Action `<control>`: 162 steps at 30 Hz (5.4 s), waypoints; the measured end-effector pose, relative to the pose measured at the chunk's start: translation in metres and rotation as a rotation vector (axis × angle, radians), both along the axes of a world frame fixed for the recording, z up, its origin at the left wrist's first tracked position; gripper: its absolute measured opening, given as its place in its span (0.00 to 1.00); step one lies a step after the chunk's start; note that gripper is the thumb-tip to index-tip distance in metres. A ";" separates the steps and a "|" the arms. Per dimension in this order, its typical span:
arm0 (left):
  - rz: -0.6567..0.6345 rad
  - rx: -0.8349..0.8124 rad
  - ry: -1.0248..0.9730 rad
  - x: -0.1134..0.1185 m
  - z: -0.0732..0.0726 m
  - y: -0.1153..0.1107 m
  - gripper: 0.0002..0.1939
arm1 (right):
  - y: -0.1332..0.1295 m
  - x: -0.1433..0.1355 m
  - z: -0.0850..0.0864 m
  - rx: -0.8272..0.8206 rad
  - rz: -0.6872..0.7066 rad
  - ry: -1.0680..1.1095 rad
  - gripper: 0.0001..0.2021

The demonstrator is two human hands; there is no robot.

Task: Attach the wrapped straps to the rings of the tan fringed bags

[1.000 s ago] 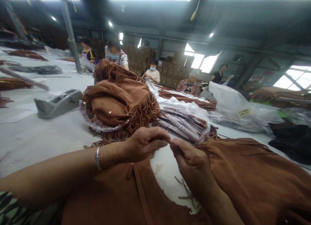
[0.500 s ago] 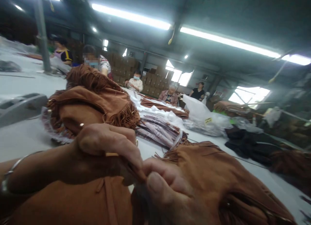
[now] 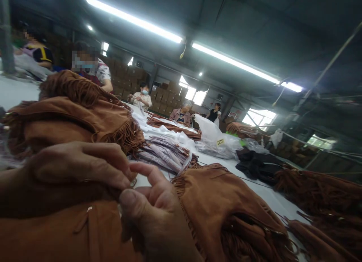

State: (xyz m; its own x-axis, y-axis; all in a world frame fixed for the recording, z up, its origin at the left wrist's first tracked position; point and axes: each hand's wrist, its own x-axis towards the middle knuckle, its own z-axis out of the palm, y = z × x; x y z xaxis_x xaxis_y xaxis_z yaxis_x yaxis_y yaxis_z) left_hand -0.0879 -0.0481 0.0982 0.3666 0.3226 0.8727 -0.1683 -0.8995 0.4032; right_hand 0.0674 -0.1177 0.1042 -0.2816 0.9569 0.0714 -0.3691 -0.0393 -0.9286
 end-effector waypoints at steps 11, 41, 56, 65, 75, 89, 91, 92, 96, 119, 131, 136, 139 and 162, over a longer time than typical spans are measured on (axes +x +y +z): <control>0.129 -0.368 0.609 0.008 -0.035 0.089 0.10 | 0.066 0.023 -0.055 -0.130 -0.199 -0.284 0.17; -0.130 -0.950 0.723 0.053 -0.104 0.118 0.10 | 0.104 0.048 -0.096 -0.053 -0.402 -0.334 0.14; 0.061 -0.757 0.347 0.048 -0.111 0.077 0.16 | 0.105 0.052 -0.109 -0.044 -0.386 -0.671 0.15; 0.045 -0.828 0.244 0.036 -0.113 0.098 0.21 | 0.115 0.046 -0.120 -0.216 -0.344 -0.720 0.15; 0.045 -0.574 0.347 0.028 -0.116 0.091 0.14 | 0.111 0.059 -0.099 -0.329 -0.358 -0.457 0.15; 0.109 -0.201 0.564 0.024 -0.120 0.086 0.16 | 0.109 0.060 -0.104 -0.389 -0.157 -0.535 0.16; 0.096 -0.162 0.564 0.024 -0.119 0.086 0.15 | 0.109 0.060 -0.105 -0.389 -0.137 -0.530 0.16; 0.092 -0.143 0.564 0.023 -0.119 0.086 0.15 | 0.109 0.060 -0.105 -0.386 -0.130 -0.529 0.16; 0.067 -0.115 0.521 0.022 -0.119 0.087 0.15 | 0.109 0.059 -0.105 -0.380 -0.122 -0.518 0.17; 0.128 0.015 0.676 0.024 -0.123 0.089 0.20 | 0.105 0.053 -0.102 -0.399 -0.197 -0.402 0.18; 0.303 -0.145 0.843 0.023 -0.118 0.086 0.20 | 0.095 0.018 -0.102 -0.408 -0.387 -0.323 0.18; 0.292 -0.107 0.825 0.023 -0.119 0.086 0.19 | 0.092 0.007 -0.107 -0.350 -0.509 -0.279 0.18; 0.290 -0.071 0.870 0.024 -0.117 0.087 0.22 | 0.094 0.008 -0.106 -0.333 -0.526 -0.285 0.16; 0.190 0.132 0.782 0.021 -0.118 0.087 0.25 | 0.102 0.065 -0.098 -0.276 -0.214 -0.779 0.21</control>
State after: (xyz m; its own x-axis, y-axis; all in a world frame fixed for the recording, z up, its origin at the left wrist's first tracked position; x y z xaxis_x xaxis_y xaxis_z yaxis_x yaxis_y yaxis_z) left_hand -0.0670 0.0392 -0.0199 0.8351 0.3531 0.4219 0.2783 -0.9326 0.2298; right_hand 0.1327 -0.0158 0.0064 0.0355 0.9498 -0.3108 0.3457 -0.3034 -0.8879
